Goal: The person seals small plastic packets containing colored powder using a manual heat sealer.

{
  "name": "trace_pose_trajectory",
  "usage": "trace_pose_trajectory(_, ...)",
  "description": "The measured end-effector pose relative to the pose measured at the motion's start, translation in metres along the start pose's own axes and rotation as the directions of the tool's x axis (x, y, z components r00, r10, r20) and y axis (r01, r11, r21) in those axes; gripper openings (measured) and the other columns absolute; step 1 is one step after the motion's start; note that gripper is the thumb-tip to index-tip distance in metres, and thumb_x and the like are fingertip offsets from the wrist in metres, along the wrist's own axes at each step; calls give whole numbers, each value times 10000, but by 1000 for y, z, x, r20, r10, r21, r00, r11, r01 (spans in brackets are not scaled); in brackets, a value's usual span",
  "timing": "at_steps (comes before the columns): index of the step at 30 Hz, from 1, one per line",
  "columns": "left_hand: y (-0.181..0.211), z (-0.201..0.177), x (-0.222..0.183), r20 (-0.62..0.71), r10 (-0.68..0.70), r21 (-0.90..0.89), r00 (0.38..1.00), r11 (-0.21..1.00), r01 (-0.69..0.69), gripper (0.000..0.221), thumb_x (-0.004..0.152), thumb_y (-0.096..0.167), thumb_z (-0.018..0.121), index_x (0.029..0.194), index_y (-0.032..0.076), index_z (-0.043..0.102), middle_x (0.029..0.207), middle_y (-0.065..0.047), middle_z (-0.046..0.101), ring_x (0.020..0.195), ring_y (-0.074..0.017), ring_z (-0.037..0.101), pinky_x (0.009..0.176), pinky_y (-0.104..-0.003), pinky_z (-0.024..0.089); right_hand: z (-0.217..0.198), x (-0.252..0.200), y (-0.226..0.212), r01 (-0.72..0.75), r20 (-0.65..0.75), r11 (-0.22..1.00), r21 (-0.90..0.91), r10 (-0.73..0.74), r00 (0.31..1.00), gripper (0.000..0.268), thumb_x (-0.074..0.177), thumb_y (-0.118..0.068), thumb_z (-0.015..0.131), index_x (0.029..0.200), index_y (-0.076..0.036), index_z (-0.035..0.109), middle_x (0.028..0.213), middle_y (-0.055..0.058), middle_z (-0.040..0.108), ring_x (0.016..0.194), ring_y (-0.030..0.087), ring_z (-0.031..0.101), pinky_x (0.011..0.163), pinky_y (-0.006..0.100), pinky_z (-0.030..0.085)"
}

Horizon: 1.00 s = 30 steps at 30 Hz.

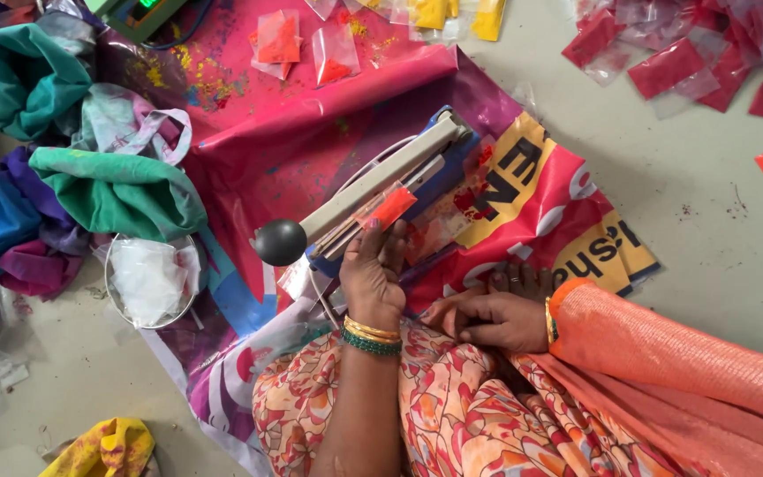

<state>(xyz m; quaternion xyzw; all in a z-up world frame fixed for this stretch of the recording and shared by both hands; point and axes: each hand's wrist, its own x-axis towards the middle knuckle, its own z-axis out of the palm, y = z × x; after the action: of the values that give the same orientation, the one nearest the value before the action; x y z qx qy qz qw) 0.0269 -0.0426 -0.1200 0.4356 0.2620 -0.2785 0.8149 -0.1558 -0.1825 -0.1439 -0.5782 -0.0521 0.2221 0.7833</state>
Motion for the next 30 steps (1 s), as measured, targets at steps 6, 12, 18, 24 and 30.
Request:
trace_pose_trajectory(6,-4,-2,-5,82,91,-4,992,996,-91,225,919,67,731,1117,33,630,1041,-123,751,941,-252,763,713,-291,637,-2,1,14,52,-10,982,183,-51,999,121,1046,-147,594,1042,-31,626,1421,70,574,1285,152,524,1106,349,414)
trace_pose_trajectory(12,0,2,-7,80,122,13,989,992,-124,205,930,70,723,1118,50,644,1050,-107,753,954,-269,770,713,-301,634,2,4,18,-66,-41,932,356,86,995,336,998,-165,620,1308,-34,622,1324,31,620,1213,118,547,1091,325,422)
trace_pose_trajectory(18,1,10,-15,90,178,56,980,981,-183,188,935,68,719,1109,48,650,1061,-107,758,945,-281,775,687,-313,622,-3,-1,33,-45,-49,944,326,64,997,330,1035,-134,616,1335,2,616,1299,58,610,1165,127,542,1070,334,421)
trace_pose_trajectory(24,-3,-11,-33,213,-37,122,976,992,11,161,930,37,701,1078,19,638,1055,-149,750,924,-298,777,697,-327,636,-10,-3,36,88,-205,899,429,3,979,232,1026,-113,579,1234,-11,580,1283,131,660,1150,183,632,992,356,516)
trace_pose_trajectory(30,-10,-4,-46,345,-221,368,912,926,85,193,930,44,717,1108,1,658,1032,-151,757,910,-239,771,720,-305,631,-11,-9,-52,90,-522,889,448,179,834,309,969,-120,612,1275,-92,582,1064,89,731,911,162,709,790,309,588)
